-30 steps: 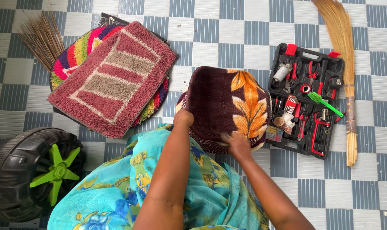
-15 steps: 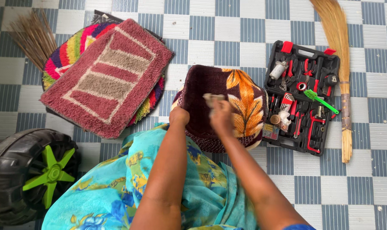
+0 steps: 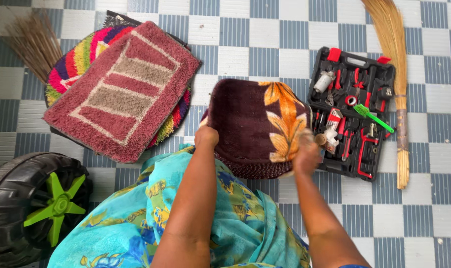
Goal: The person sits on a tiled floor and uses a small brush to scrub several woven mats and rugs. They clean each item individually, flipping them over to scrub both sides, and then stack them. Later, the person places a striped mat and two stuffed toys onto a child's ride-on toy.
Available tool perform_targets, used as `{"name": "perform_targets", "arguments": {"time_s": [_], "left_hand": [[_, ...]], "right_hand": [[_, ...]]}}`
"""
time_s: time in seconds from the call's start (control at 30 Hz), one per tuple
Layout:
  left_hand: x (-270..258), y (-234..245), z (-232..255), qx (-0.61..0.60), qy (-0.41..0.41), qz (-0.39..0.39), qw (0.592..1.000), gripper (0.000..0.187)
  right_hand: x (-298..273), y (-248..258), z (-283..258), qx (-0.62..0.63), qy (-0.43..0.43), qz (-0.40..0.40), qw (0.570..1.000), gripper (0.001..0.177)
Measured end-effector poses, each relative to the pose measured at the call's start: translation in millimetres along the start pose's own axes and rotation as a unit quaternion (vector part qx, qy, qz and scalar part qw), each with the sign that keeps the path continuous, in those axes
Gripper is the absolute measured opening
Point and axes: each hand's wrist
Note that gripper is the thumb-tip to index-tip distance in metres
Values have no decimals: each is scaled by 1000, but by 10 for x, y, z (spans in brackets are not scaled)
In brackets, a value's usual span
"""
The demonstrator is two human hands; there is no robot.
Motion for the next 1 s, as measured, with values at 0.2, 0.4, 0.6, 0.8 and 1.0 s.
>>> {"name": "perform_targets", "arguments": {"time_s": [0.2, 0.4, 0.6, 0.8, 1.0], "left_hand": [[-146, 102, 75, -25, -49, 43, 998, 43], [-428, 270, 194, -61, -27, 89, 994, 50], [-478, 456, 98, 14, 58, 82, 995, 45], [-401, 371, 0, 13, 44, 99, 994, 50], [-363, 386, 33, -14, 25, 101, 994, 56]], "right_hand": [[446, 231, 890, -171, 115, 52, 977, 71], [-319, -545, 366, -58, 327, -3, 943, 63], [-1126, -596, -422, -50, 642, -66, 763, 40], [-487, 26, -258, 22, 86, -136, 987, 65], [279, -54, 189, -45, 179, 94, 978, 56]]}}
Point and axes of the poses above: each hand's wrist, its own x-axis towards the middle knuckle, its own y-axis out of the back of the hand, z = x × y, and after that the axes turned 7 degrees about x, right-handed
